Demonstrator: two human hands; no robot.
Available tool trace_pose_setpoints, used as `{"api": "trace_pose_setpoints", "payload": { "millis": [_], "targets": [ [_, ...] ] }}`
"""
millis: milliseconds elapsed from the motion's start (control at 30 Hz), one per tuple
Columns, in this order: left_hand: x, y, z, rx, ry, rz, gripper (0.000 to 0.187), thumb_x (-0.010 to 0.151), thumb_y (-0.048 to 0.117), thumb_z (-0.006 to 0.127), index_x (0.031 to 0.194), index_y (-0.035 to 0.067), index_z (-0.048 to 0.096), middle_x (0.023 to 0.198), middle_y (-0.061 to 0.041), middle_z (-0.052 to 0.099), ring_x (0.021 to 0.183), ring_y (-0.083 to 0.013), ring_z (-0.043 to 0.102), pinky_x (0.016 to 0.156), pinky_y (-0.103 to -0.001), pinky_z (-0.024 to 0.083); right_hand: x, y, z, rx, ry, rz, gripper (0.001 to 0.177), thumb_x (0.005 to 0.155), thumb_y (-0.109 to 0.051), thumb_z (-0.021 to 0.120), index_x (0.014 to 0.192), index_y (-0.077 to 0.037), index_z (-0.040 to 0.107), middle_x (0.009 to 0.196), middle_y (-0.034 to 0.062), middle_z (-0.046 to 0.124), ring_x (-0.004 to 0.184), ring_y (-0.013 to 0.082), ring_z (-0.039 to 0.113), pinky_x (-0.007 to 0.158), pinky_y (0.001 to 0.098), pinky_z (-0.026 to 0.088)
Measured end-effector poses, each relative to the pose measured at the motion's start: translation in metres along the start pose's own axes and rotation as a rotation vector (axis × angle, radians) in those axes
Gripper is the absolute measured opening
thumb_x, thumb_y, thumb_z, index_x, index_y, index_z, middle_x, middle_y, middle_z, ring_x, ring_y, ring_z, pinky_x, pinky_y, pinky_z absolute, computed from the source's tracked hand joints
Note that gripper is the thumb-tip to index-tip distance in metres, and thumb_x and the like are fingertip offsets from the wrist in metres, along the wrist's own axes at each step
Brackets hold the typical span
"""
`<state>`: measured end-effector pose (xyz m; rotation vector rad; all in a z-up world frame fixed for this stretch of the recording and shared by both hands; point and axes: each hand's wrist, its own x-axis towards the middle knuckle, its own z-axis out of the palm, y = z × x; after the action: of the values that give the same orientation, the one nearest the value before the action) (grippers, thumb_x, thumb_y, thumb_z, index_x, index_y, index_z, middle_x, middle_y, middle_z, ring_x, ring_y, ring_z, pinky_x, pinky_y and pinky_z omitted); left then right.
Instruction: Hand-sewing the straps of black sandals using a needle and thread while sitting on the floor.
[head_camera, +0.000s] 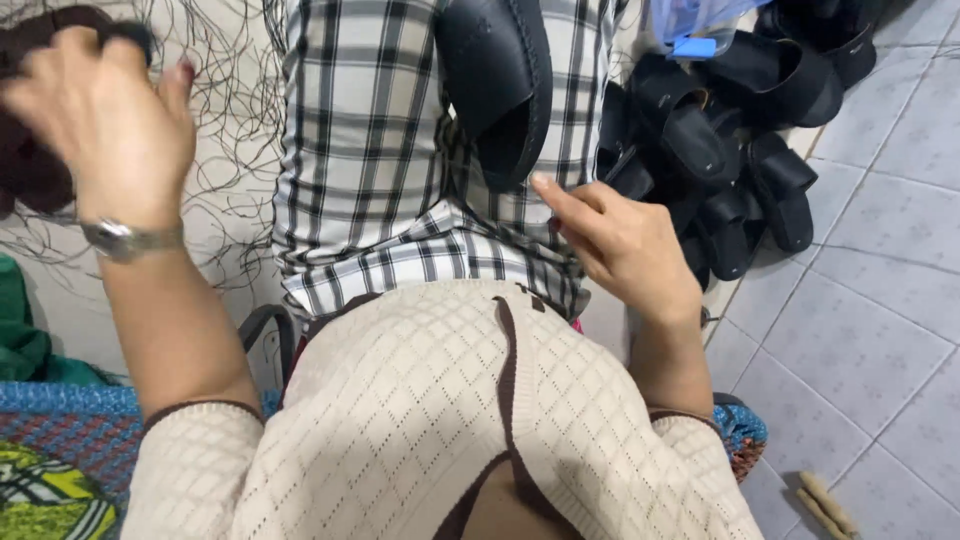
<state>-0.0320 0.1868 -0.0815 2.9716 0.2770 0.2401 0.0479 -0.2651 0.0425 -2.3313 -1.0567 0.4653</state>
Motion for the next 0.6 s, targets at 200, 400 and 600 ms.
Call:
{"api": "trace_pose_setpoints", "payload": {
  "millis": [200,400,600],
  "targets": [
    [0.021,0.140,-0.045,-0.496,-0.178,0.070,0.106,0.097,0.069,0.099,0.155,-0.014,0.070,0.172,-0.020,0.015,0.157,-0.0321,-0.002,0.126,-0.052,-0.013,0.002,-0.001,0.004,-0.153,0.052,0.015,0.058,0.090,0.001,0.075,0.143,-0.019,0.063,0.092,0.0032,0.062,0.055,0.0148,0.047,0.050,0.0297,0.039],
    [0.025,0.198,-0.011,-0.320,0.018,0.620,0.086,0.082,0.064,0.093,0.155,0.025,0.073,0.175,0.000,0.026,0.163,-0.0203,0.001,0.133,-0.047,-0.016,0.007,-0.013,-0.001,-0.227,0.054,0.040,0.054,0.090,-0.002,0.074,0.140,-0.020,0.065,0.090,0.0035,0.064,0.054,0.0166,0.050,0.048,0.0311,0.040],
    [0.028,0.208,0.003,-0.350,0.180,0.605,0.051,0.107,0.069,0.071,0.134,0.027,0.083,0.168,0.006,0.039,0.161,-0.0146,0.016,0.137,-0.040,-0.012,0.013,-0.024,-0.003,-0.358,0.035,0.101,0.057,0.083,0.000,0.073,0.138,-0.015,0.069,0.085,0.0045,0.061,0.050,0.0162,0.050,0.045,0.0305,0.042]
  ]
}}
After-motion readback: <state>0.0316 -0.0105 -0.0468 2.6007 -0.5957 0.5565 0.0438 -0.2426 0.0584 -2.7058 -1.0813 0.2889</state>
